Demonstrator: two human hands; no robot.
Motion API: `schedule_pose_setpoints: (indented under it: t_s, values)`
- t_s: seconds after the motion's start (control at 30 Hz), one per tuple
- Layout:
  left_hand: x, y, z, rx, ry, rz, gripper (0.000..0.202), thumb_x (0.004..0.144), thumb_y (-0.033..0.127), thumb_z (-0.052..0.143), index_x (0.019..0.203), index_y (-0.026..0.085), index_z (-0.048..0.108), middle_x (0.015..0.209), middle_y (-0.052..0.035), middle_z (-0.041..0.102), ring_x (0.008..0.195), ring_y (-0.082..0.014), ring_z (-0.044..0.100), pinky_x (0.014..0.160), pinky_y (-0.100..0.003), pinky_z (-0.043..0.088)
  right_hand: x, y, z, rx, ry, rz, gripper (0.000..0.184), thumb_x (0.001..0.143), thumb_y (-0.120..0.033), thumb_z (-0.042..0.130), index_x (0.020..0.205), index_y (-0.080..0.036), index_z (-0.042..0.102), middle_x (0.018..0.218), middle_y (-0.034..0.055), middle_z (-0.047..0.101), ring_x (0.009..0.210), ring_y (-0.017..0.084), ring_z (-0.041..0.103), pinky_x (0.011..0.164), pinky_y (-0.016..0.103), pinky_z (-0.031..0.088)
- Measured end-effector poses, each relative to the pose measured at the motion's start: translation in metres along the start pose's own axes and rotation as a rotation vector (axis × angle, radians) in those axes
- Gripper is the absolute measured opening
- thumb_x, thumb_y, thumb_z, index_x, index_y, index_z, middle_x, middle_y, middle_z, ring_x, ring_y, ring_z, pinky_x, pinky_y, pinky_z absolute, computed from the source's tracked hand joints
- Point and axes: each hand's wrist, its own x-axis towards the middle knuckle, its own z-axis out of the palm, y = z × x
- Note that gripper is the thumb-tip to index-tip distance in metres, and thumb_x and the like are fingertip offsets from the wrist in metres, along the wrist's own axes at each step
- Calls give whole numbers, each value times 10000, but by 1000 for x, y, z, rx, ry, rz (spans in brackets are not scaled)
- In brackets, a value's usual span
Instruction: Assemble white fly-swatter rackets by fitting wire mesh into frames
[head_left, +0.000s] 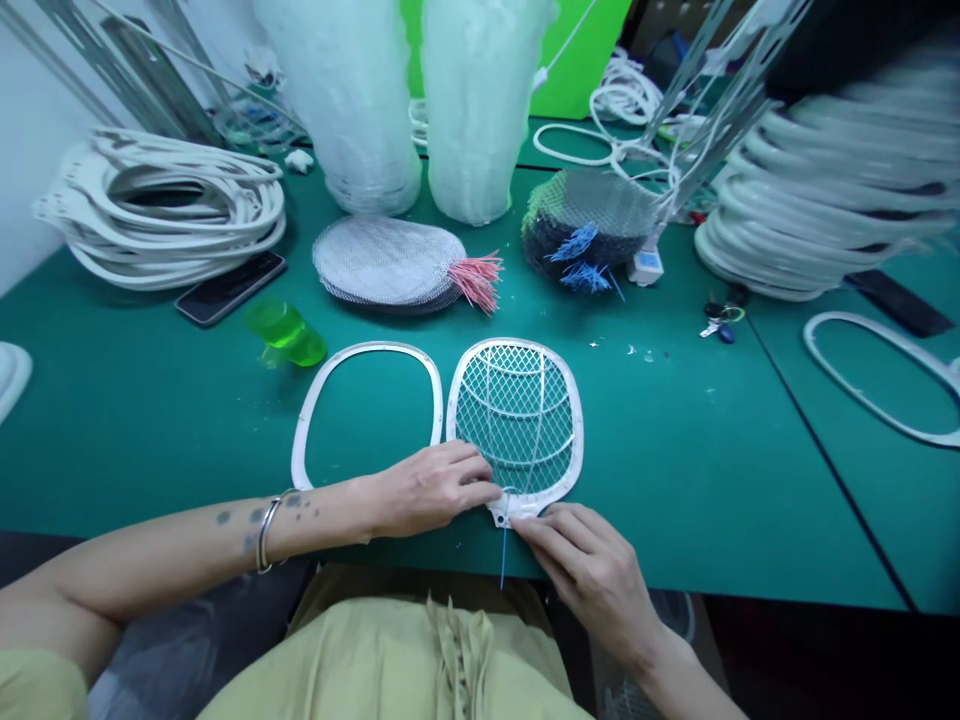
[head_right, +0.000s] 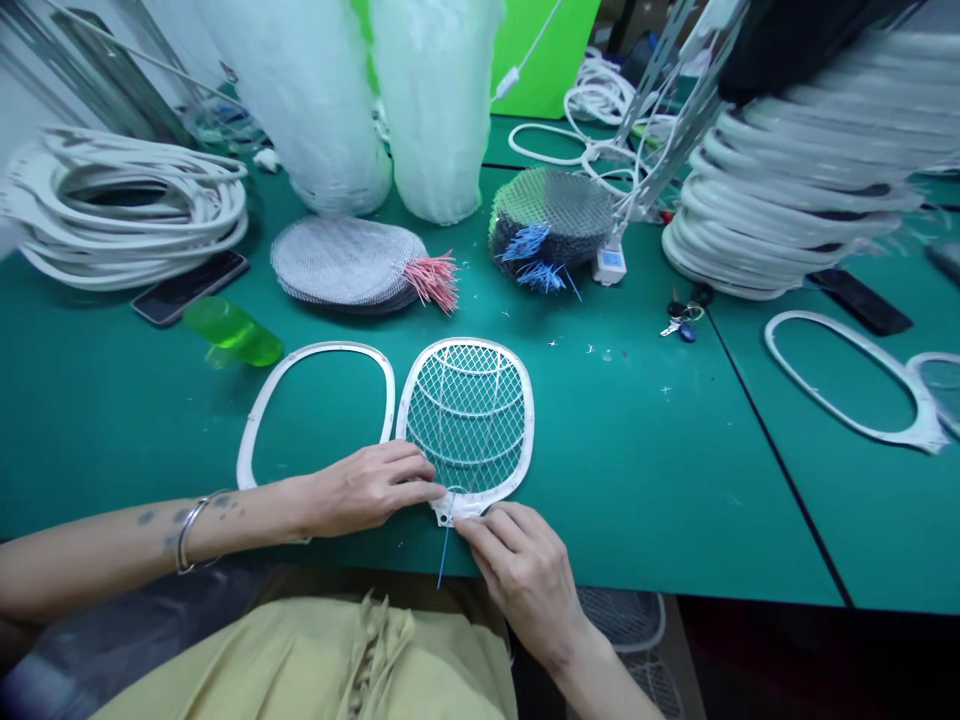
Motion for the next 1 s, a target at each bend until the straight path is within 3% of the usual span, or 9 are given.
schedule_pose_setpoints:
  t_s: [0.23,0.4,0.47,0.53,0.63,0.73,0.87,1.0]
  values:
    - [-4,-1,3,3,30,6,299,943,51,380,1061,154,635,962,-82,654,860,-181,571,755,-300,490,0,1,2,-8,-13,11,211,911,-138,563,1079,-206,672,876,29,693,862,160,611,781,279,480]
    - [0,-1,-4,93,-76,53,265,968,103,390,1074,138,630,970,-104,656,849,-192,585,770,-331,496,4,-1,-5,-3,-47,32,195,932,-183,538,1060,-226,679,854,24,689,828,154,614,750,274,469]
    - [3,0,-11,103,-125,66,253,955,123,417,1085,140,633,1036,-126,658,935,-223,600,844,-379,489,10,0,-9,27,-82,99,150,926,-264,565,1022,-247,679,852,13,689,805,149,617,721,272,458]
    - [4,1,-17,60,-152,76,261,920,154,472,1128,132,627,1224,-157,610,1160,-275,544,1015,-458,412,22,3,-12,34,-101,209,108,900,-331,605,906,-243,668,799,-3,682,745,140,615,678,272,438]
    - [4,-2,-24,-49,-204,94,385,882,194,511,1254,118,572,1418,-133,490,1394,-276,333,1185,-470,203,47,10,-16,16,-240,388,189,838,-347,679,720,-230,590,681,-37,656,641,126,596,566,255,379]
    - [5,-8,-25,-124,-299,83,460,896,207,487,1348,122,505,1430,-111,483,1390,-235,356,1200,-403,203,70,18,-17,-18,-470,483,251,793,-383,717,669,-236,556,625,-62,651,591,125,596,473,233,298]
    - [7,-11,-21,-158,-379,61,448,884,207,496,1324,137,540,1422,-97,493,1354,-235,417,1191,-380,243,77,20,-14,-113,-523,454,243,788,-356,719,676,-234,541,637,-40,659,602,153,613,479,244,250]
    - [5,-1,-12,-136,-332,52,578,794,225,578,1326,7,519,1416,-202,464,1364,-312,386,1190,-420,246,74,12,-11,-164,-502,389,203,813,-248,675,700,-226,507,688,-11,665,632,166,618,513,271,246]
